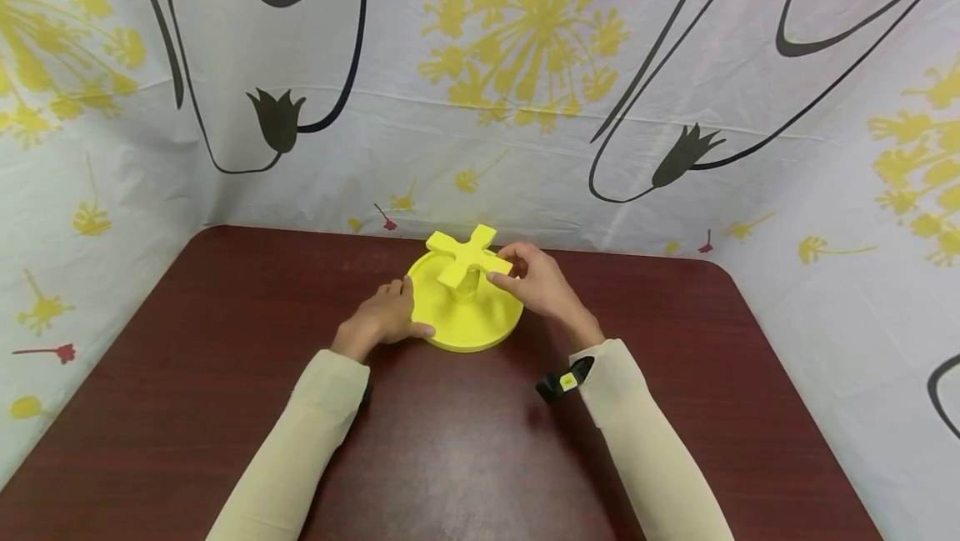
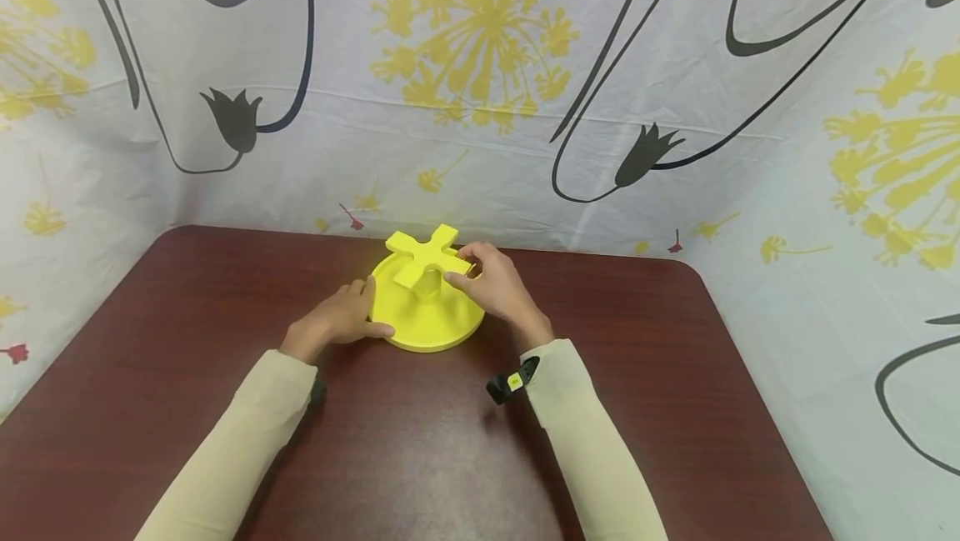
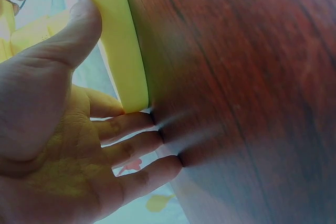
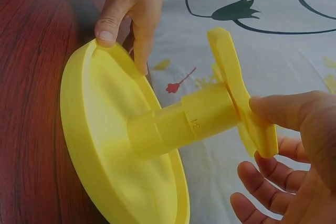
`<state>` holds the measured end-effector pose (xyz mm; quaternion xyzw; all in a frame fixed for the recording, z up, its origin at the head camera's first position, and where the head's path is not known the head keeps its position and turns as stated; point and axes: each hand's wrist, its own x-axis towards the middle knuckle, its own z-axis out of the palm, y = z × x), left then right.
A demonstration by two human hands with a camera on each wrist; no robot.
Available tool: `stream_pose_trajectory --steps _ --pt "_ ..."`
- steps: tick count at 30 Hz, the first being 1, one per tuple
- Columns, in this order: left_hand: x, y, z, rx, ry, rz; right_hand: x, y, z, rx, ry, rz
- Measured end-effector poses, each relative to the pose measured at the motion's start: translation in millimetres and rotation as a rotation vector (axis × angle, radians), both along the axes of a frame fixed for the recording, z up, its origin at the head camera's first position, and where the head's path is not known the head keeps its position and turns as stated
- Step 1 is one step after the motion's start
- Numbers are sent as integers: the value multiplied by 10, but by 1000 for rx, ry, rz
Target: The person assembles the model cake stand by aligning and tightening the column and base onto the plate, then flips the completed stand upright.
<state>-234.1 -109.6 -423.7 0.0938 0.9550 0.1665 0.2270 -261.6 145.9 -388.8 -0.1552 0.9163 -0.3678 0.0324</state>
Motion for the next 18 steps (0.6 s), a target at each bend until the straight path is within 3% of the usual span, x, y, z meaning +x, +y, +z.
stream_pose_trajectory --steps 13,18 --pt "1 0 -4 -5 15 1 85 -106 -18 63 20 10" --pt "1 0 -7 8 12 -3 45 -36 19 -55 46 -36"
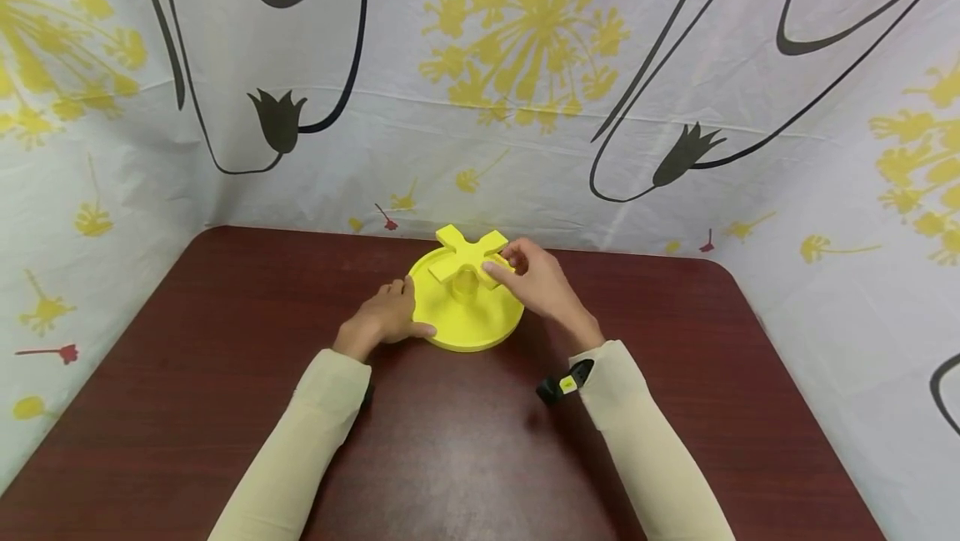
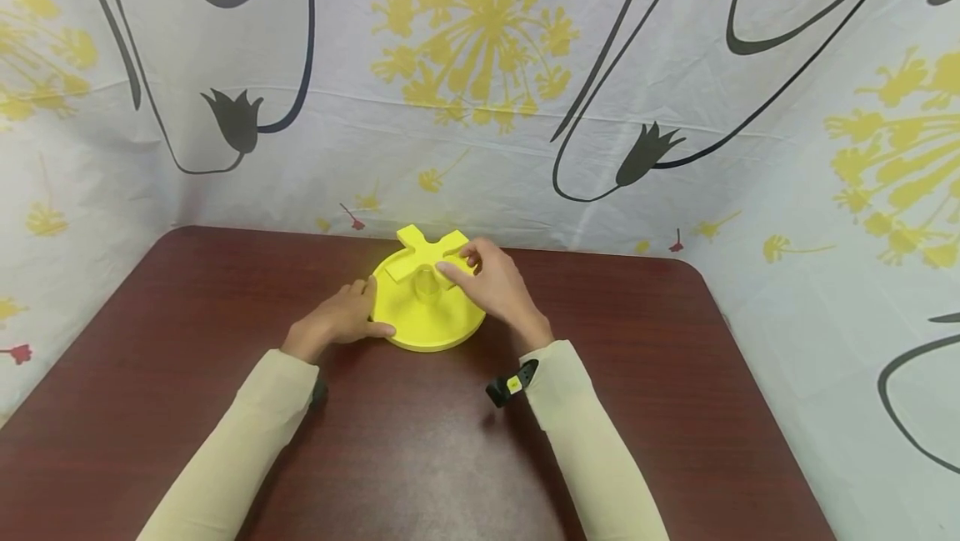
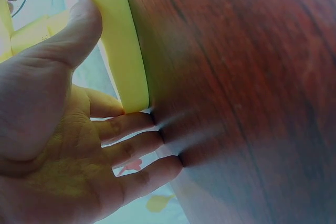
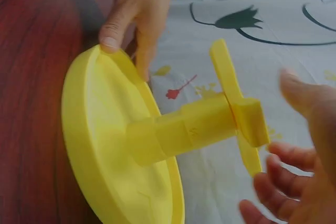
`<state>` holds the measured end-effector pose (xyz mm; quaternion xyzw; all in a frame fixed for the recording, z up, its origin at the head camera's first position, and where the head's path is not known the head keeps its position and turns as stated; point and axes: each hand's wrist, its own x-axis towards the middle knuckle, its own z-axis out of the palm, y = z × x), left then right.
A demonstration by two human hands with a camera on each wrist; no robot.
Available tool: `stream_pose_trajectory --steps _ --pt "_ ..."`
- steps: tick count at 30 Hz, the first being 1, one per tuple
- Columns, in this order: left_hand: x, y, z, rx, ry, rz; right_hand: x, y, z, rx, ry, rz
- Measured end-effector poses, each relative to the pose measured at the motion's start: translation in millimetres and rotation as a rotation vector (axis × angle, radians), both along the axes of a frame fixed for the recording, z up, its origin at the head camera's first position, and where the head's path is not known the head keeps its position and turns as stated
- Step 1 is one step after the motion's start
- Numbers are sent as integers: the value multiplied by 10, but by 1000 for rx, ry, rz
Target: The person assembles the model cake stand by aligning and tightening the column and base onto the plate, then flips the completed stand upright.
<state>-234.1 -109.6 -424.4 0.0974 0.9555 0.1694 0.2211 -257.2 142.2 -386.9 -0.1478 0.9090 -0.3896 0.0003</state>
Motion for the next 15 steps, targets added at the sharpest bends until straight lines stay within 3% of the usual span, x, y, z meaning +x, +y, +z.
stream_pose_trajectory --steps 5,12,15 --pt "-1 -2 -4 -7 5 -6 -124 60 -36 -95 36 -22" --pt "-2 0 -7 -3 3 -10 -260 53 -115 -181 -56 144" --pt "-6 -5 -12 -4 0 -6 -271 37 -140 -202 -67 178"
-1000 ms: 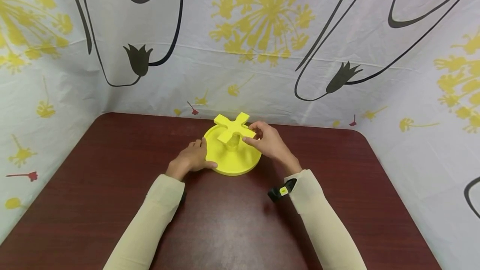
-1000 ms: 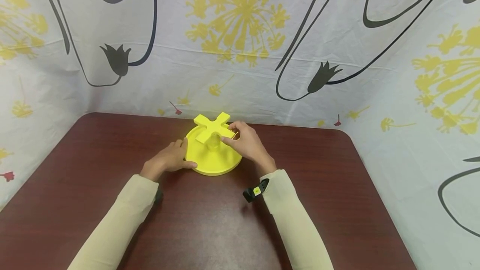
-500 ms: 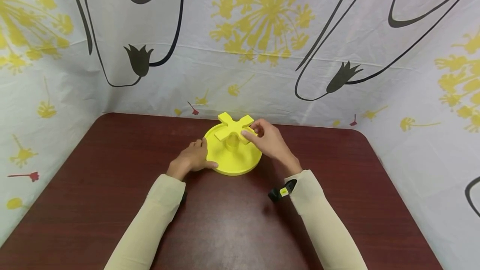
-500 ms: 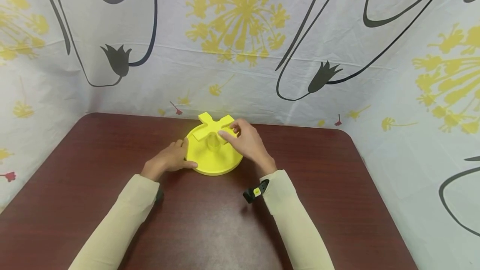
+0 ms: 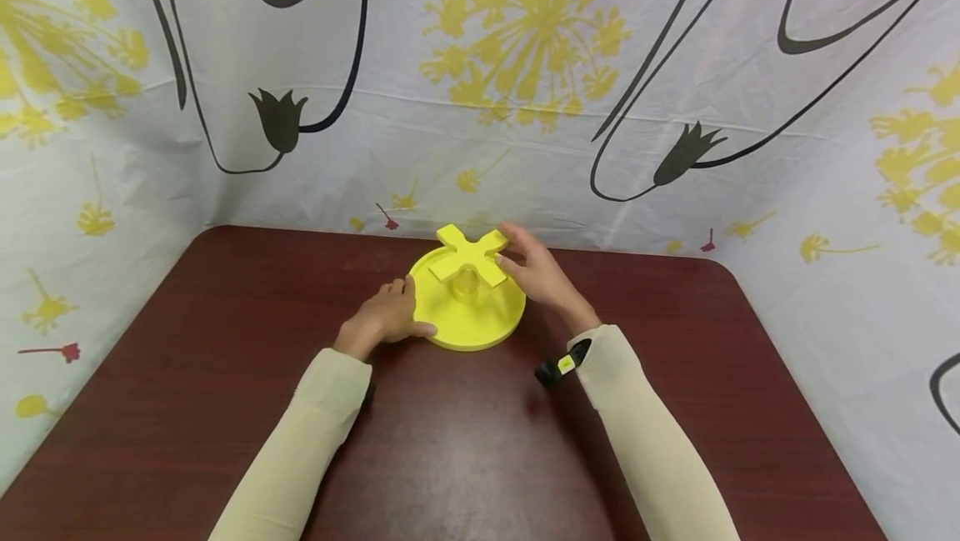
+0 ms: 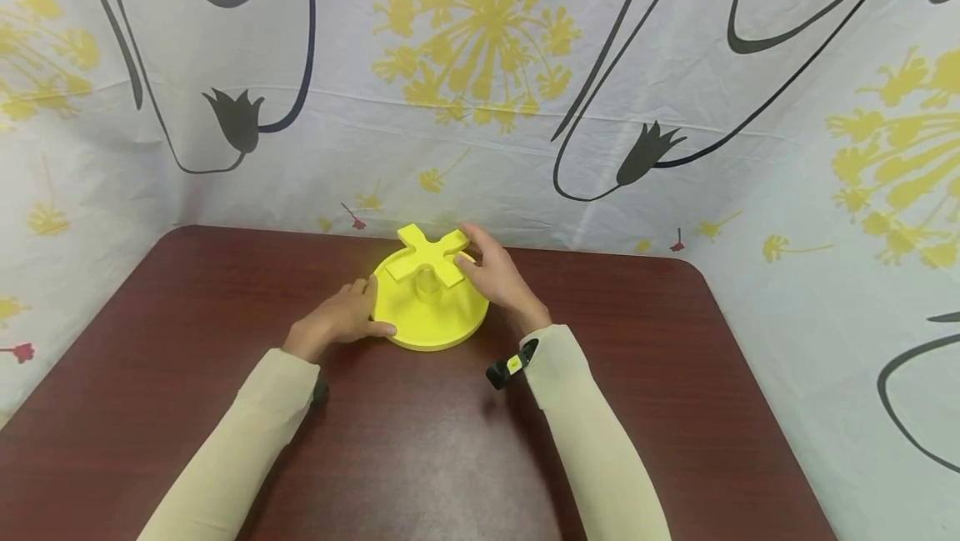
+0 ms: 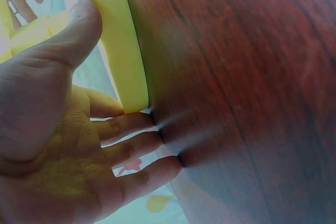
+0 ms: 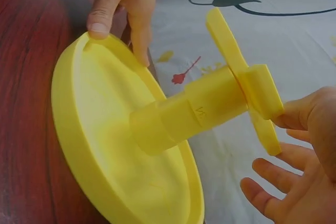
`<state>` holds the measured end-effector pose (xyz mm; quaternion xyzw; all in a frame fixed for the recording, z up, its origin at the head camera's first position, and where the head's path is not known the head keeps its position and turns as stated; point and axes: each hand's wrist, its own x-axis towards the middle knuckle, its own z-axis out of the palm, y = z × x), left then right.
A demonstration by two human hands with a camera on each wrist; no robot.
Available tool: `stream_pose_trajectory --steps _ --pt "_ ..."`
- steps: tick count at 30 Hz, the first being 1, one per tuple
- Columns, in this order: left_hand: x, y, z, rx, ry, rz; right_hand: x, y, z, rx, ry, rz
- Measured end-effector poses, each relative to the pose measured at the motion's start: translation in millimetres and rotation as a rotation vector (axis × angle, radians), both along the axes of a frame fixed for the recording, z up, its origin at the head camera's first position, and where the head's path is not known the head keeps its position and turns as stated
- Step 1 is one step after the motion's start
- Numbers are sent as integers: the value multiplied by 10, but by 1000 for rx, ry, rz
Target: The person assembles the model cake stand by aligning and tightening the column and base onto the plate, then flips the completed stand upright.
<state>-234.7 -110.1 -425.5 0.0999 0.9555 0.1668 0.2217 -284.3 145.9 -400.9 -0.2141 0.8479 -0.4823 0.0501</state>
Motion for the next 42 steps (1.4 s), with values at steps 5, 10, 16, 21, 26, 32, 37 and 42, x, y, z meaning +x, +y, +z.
stream_pose_trajectory --steps 5,10,16,21,26,32,37,42 --pt "-7 -3 -12 -3 -2 6 37 -9 -10 57 20 -62" --pt "-9 -6 -16 -8 7 1 60 -11 4 93 68 -106" --pt "-7 -6 2 -8 5 1 81 -15 12 111 97 -143" --pt "-5 -3 7 -3 0 6 114 -22 25 150 91 -152" --pt "-3 2 6 -3 0 5 169 -41 63 184 90 -146" --pt "-3 13 6 -2 -2 7 232 -63 101 208 81 -140" --pt "-2 13 6 -1 -7 7 261 -73 109 219 73 -138" --pt "0 10 3 1 -7 7 273 -95 102 227 57 -132"
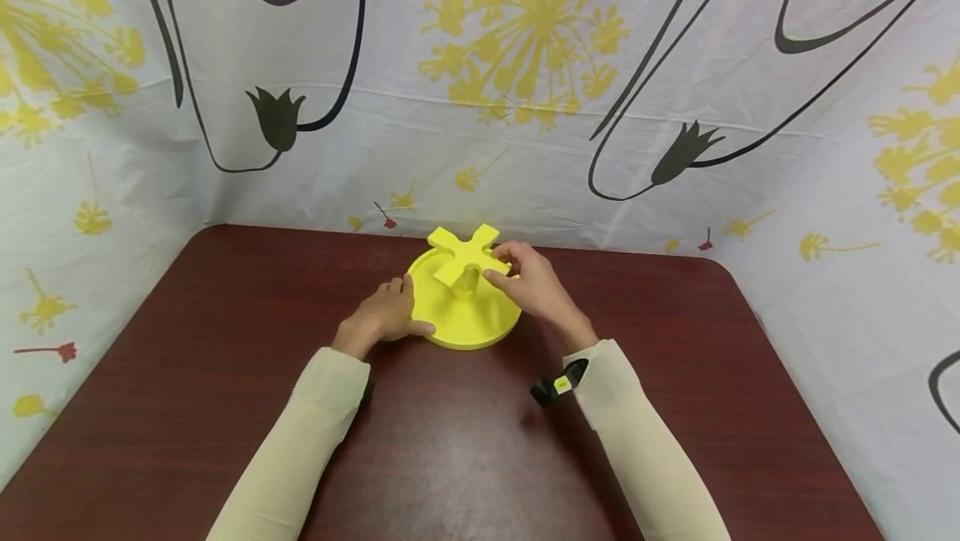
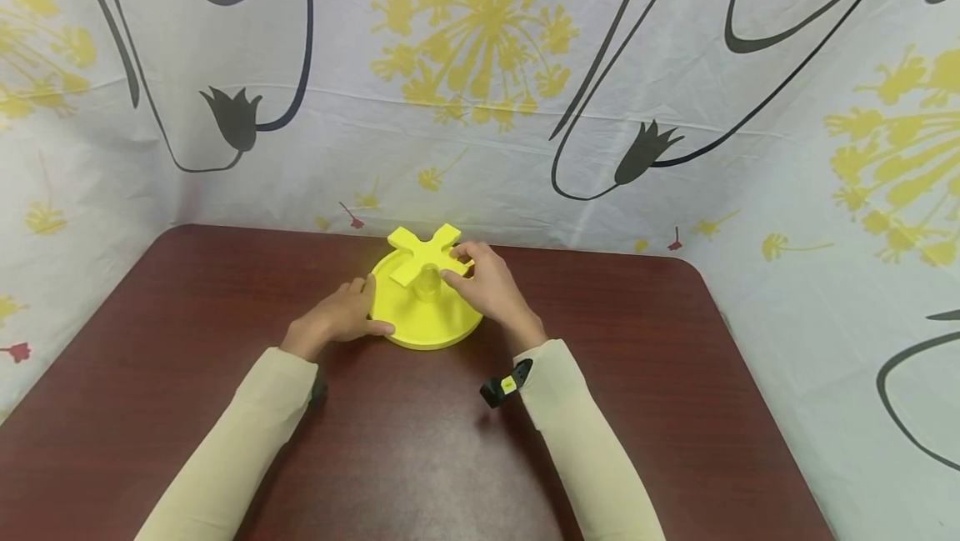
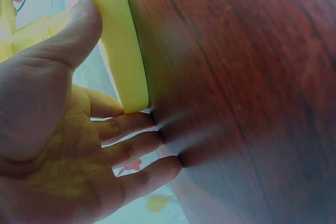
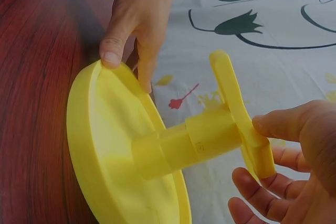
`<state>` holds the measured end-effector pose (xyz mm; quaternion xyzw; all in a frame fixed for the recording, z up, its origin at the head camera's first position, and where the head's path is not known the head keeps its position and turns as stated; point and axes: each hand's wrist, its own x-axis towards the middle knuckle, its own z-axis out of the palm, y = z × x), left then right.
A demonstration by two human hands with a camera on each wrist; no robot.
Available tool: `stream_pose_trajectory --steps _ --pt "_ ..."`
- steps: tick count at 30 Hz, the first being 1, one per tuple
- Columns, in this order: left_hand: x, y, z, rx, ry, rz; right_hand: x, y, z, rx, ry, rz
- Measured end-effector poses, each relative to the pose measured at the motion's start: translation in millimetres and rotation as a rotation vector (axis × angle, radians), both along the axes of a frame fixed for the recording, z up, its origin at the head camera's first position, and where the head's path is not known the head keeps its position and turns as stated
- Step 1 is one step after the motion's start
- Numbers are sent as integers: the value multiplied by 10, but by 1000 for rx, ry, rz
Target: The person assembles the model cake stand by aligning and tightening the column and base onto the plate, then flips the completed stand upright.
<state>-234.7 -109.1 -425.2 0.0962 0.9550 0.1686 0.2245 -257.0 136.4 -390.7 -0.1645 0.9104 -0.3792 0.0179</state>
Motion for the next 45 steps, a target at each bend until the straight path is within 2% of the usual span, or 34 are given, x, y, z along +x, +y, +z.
stream_pose_trajectory --steps 10,16,19,24,27,30,39,45 --pt "1 1 -12 -3 8 8 50 -76 45 39 -39 -7" --pt "6 -2 1 4 7 7 -44 6 58 -84 31 -73" --pt "4 -3 5 0 5 4 -114 41 39 -105 50 -42" --pt "1 -1 2 -1 -2 0 -203 54 -11 -113 17 42" --pt "3 -2 5 -1 -4 -2 -228 46 -35 -113 0 78" --pt "1 -4 8 -3 -4 -4 -231 45 -43 -109 19 87" --pt "-8 -4 3 -1 2 -2 -181 50 -26 -43 113 35" --pt "-8 -5 3 -4 -3 -7 -120 19 8 21 120 -20"
